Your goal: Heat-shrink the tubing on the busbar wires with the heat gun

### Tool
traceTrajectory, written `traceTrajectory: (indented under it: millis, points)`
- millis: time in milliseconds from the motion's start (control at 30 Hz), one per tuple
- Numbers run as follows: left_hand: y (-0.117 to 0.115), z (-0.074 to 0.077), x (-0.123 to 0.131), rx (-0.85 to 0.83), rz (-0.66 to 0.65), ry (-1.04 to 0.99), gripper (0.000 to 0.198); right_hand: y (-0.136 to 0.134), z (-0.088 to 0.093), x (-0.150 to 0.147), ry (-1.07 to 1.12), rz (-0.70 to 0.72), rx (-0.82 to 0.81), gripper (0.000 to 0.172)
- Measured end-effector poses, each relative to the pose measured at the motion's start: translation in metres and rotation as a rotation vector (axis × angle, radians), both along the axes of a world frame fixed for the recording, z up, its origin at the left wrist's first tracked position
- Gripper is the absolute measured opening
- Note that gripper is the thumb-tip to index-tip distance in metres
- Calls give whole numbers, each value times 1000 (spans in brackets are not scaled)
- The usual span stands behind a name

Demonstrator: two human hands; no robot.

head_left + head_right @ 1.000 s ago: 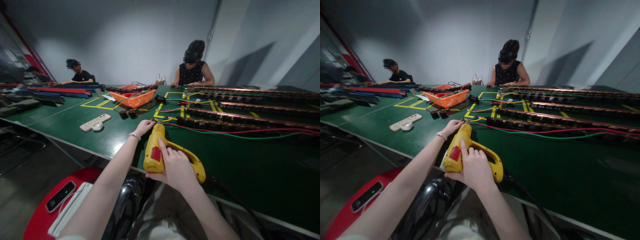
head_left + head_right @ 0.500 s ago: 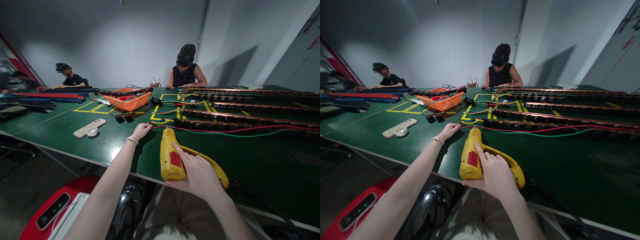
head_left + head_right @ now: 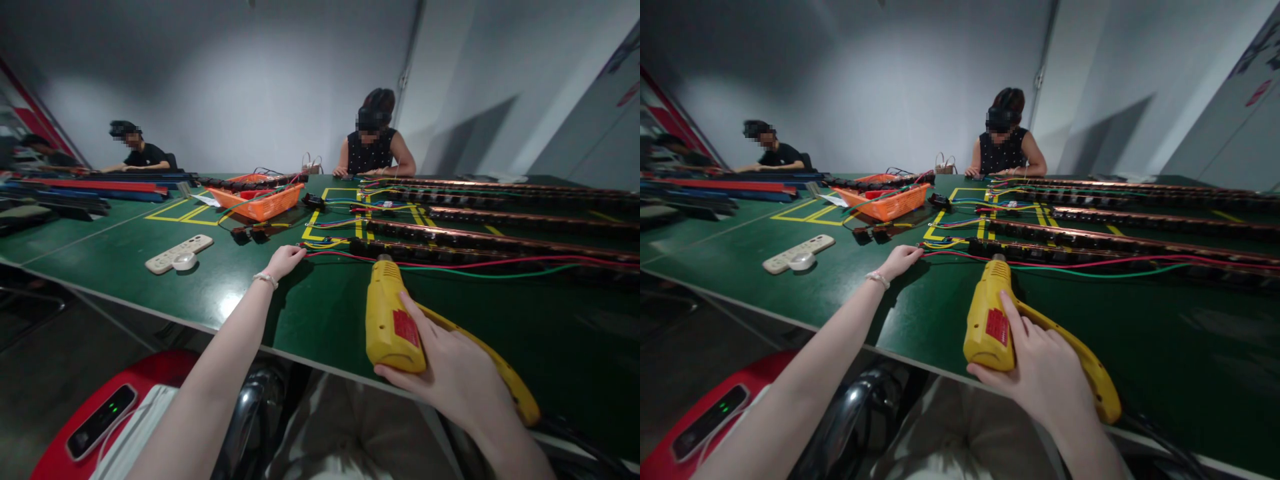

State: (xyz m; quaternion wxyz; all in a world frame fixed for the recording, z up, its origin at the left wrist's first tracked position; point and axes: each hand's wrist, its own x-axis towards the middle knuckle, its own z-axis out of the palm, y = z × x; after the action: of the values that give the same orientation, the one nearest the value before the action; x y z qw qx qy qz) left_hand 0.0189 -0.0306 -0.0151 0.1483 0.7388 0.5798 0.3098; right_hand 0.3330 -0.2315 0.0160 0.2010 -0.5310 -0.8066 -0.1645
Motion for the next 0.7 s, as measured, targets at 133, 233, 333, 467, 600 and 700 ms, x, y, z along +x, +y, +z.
traceTrajectory:
  millis: [133, 233, 333, 467, 600, 700]
  points:
    - [0, 0, 1, 3, 7, 8, 47, 1, -1, -9, 0, -24, 36, 95]
    - [0, 0, 2, 5, 8, 16, 46, 2, -2, -22, 4, 13, 26, 98]
    - [0, 0, 2, -3, 26, 24, 46, 1, -3, -41, 6, 47, 5, 103]
    - [1, -1, 3, 22, 33, 44, 47, 1, -4, -71, 21, 67, -46, 107]
    - [1, -1, 3, 39, 43, 55, 49, 7, -5, -94, 17, 118, -90, 113]
    - [2, -1, 2, 24, 43, 50, 50, 10, -4, -106, 11, 155, -124, 117]
